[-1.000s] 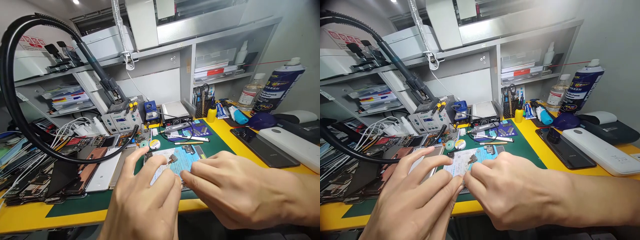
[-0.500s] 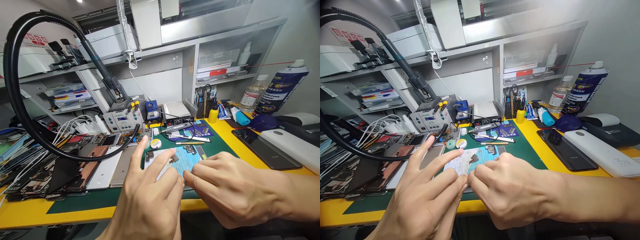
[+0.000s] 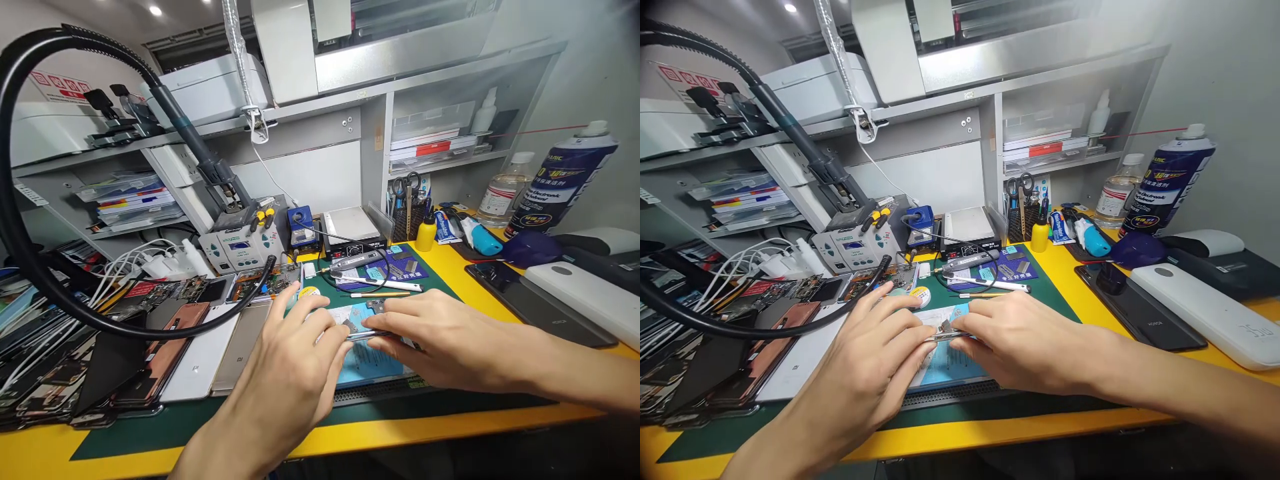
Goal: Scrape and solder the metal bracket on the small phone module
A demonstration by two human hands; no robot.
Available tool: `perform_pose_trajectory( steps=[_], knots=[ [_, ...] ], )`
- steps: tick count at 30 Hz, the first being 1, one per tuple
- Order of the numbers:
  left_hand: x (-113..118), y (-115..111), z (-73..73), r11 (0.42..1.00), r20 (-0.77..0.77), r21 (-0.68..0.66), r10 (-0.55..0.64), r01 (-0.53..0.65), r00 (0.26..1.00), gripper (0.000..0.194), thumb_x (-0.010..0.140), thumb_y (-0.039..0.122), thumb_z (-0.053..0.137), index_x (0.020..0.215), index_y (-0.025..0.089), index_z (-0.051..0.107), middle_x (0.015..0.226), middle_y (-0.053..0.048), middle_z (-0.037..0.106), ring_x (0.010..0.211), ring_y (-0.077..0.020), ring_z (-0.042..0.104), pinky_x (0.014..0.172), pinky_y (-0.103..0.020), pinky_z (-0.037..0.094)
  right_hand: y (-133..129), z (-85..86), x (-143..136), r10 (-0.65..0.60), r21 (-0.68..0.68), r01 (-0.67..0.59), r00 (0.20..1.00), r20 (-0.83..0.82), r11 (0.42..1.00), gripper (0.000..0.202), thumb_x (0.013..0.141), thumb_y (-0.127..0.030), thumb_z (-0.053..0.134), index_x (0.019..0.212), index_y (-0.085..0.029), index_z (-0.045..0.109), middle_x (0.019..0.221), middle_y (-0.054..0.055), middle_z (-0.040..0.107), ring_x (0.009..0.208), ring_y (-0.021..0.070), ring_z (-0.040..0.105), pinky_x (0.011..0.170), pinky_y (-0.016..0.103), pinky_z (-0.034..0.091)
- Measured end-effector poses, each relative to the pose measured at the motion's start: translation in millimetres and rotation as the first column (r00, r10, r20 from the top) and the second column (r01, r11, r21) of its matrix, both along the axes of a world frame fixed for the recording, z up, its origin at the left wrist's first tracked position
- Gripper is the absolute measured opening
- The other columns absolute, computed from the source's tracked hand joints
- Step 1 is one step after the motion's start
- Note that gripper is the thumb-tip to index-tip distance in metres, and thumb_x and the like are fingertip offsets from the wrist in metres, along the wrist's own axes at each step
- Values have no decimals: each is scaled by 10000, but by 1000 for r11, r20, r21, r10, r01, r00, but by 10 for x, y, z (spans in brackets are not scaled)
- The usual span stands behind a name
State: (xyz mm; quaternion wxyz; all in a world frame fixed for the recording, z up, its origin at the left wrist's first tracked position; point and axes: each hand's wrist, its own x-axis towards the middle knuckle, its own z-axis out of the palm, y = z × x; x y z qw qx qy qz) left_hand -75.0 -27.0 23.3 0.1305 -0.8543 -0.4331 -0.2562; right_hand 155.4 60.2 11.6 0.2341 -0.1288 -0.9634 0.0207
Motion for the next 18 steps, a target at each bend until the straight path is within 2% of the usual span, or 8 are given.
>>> perform_pose_trajectory(
  steps=[3,7,10,12,14,15,18],
  knots=[
    [-4,81,-65,998,65,-66,-12,16,998,162,1003,137,551,988,165,710,910,-55,721,1003,-248,649,1010,-551,500,85,-16,30,10,-106,-9,1000,2,994,187,1027,-233,589,1092,-130,732,763,29,684,621,151,554,583,288,393],
    [20,127,-73,993,163,-118,10,10,987,111,985,148,577,976,178,683,906,-47,698,924,-218,628,851,-424,532,110,-12,62,-17,-217,12,1000,-20,976,165,1019,-230,621,1085,-138,741,767,11,694,636,132,581,618,256,430],
    [32,128,-105,986,347,-166,80,-23,935,52,927,175,656,970,200,671,886,-19,686,833,-178,636,743,-334,537,111,-33,80,-45,-273,19,995,-88,962,163,1003,-216,645,1078,-113,747,787,29,717,647,129,589,635,251,438],
    [35,115,-162,969,444,-241,158,-52,882,128,881,205,707,1004,225,678,862,4,695,756,-153,645,663,-284,536,107,-49,88,-60,-324,13,989,-136,946,154,993,-205,657,1048,-98,754,770,29,712,626,123,569,611,247,425],
    [52,91,-235,922,538,-382,269,-53,799,178,873,243,718,1049,241,690,835,14,709,665,-128,633,572,-242,518,93,-57,90,-87,-387,18,983,-163,922,148,988,-211,660,1002,-100,758,732,14,688,594,115,537,570,242,407],
    [72,74,-268,887,596,-462,328,-22,733,186,882,263,710,1066,239,697,832,8,716,633,-120,623,536,-227,503,82,-57,89,-108,-424,29,980,-164,905,153,989,-224,659,984,-108,759,717,8,677,586,114,528,555,240,402],
    [188,18,-319,763,735,-624,501,168,458,199,901,308,682,1065,200,712,853,-28,721,617,-104,600,517,-200,482,38,-49,83,-177,-533,74,973,-145,843,166,987,-264,654,963,-138,759,717,4,673,589,119,539,542,239,413]
  ],
)
